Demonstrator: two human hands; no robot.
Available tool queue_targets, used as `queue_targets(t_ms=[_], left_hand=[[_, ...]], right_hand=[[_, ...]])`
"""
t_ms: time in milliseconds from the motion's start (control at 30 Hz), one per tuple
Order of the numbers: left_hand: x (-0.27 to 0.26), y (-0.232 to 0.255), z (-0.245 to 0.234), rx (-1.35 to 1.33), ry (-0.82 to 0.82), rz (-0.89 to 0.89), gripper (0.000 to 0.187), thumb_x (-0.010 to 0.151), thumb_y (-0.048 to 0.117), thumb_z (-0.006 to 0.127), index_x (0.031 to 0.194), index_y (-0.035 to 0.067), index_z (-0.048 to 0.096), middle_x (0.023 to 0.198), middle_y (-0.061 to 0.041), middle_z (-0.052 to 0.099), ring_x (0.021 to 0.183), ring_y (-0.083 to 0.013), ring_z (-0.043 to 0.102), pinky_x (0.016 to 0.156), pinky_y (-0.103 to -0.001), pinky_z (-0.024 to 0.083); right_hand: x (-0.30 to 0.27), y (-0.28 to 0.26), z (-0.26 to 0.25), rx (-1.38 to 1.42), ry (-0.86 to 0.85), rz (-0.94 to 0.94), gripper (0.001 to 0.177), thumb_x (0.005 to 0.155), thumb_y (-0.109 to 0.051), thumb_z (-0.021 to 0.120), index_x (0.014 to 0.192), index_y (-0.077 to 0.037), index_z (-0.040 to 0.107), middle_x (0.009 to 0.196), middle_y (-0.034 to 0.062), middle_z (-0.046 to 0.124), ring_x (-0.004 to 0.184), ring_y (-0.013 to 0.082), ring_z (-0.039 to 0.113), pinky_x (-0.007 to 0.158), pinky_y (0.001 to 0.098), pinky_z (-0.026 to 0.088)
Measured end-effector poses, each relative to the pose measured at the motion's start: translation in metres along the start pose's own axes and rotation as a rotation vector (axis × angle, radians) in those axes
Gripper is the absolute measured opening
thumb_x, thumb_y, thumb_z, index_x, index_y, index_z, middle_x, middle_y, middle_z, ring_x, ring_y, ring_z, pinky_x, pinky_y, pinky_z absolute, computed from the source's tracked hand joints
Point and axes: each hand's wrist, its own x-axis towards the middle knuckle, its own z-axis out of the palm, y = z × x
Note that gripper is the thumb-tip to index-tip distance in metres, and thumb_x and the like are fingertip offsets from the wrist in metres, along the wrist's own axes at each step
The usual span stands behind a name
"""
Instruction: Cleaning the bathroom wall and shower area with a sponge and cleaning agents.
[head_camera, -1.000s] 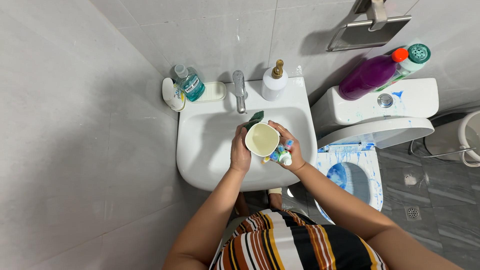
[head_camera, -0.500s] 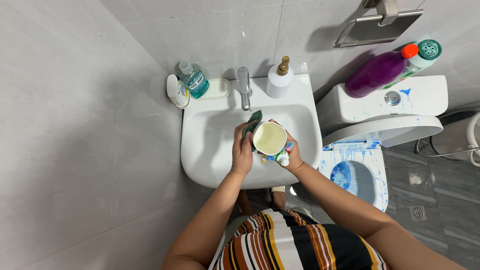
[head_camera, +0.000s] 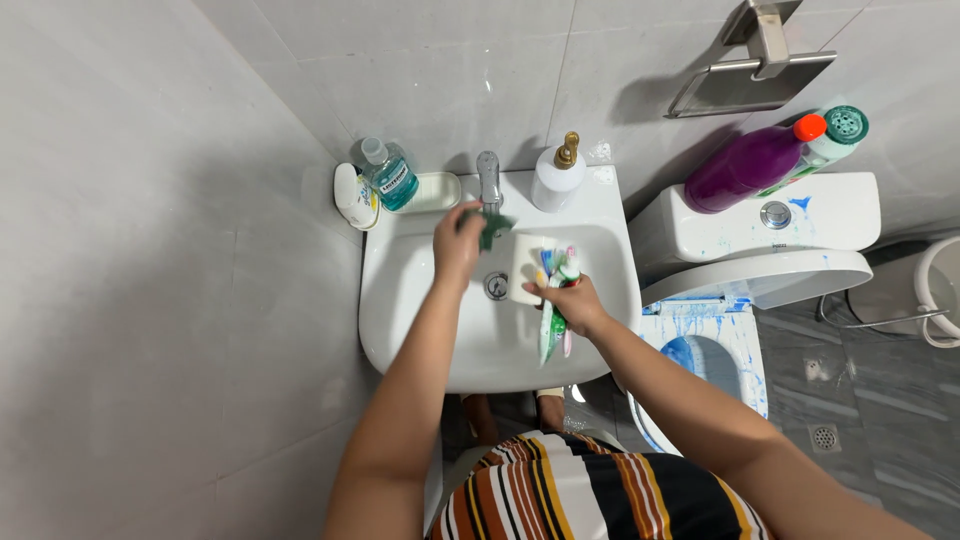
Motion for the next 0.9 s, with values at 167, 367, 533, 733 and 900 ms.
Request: queue_targets(t_ms=[167, 367, 533, 733, 900], left_hand=[[0.031, 0.032, 0.0, -0.294, -0.146, -0.153, 0.022, 0.087, 0.021, 0.063, 0.097, 0.003, 0.071, 0.083, -0.007, 0.068, 0.067, -0.0167, 0.061, 0.059, -0.033, 0.05], [0.003, 0.007, -0.038, -0.178, 0.041, -0.158, 0.024, 0.084, 0.023, 0.064, 0.105, 0.011, 0.066, 0.09, -0.005, 0.067, 0.072, -0.0158, 0.062, 0.058, -0.033, 0.05], [-0.022, -0.097, -0.082, 0.359, 0.221, -0.18, 0.038, 0.089, 0.031, 0.075, 0.109, 0.0, 0.065, 0.099, -0.012, 0.071, 0.088, -0.0218, 0.067, 0.076, -0.035, 0.054], [-0.055, -0.175, -0.09, 0.532, -0.176, -0.608, 0.052, 0.09, 0.046, 0.067, 0.121, 0.004, 0.067, 0.112, -0.016, 0.074, 0.101, -0.0296, 0.069, 0.084, -0.042, 0.055], [-0.042, -0.151, -0.06, 0.838, -0.19, -0.363, 0.066, 0.098, 0.064, 0.052, 0.122, 0.007, 0.073, 0.124, -0.019, 0.072, 0.119, -0.0368, 0.065, 0.101, -0.044, 0.05]], right_hand=[[0.011, -0.02, 0.035, 0.273, -0.085, 0.28, 0.051, 0.084, -0.024, 0.082, 0.124, 0.001, 0.064, 0.109, 0.0153, 0.072, 0.091, 0.0279, 0.074, 0.076, 0.0392, 0.063], [0.026, -0.01, 0.062, 0.599, -0.173, 0.452, 0.063, 0.083, -0.037, 0.079, 0.134, -0.005, 0.058, 0.112, 0.0191, 0.07, 0.092, 0.0352, 0.074, 0.065, 0.0331, 0.063], [0.046, 0.01, 0.068, 0.753, -0.209, 0.47, 0.069, 0.087, -0.038, 0.082, 0.137, 0.002, 0.057, 0.113, 0.0224, 0.069, 0.091, 0.0329, 0.069, 0.067, 0.0342, 0.064], [0.027, 0.014, 0.063, 0.554, -0.142, 0.181, 0.052, 0.086, -0.023, 0.081, 0.129, -0.003, 0.06, 0.113, 0.0121, 0.066, 0.097, 0.0282, 0.068, 0.081, 0.0405, 0.061], [0.016, 0.011, 0.035, 0.097, -0.018, 0.071, 0.039, 0.081, -0.001, 0.078, 0.117, 0.004, 0.063, 0.106, 0.011, 0.074, 0.093, 0.0205, 0.073, 0.08, 0.0393, 0.06]])
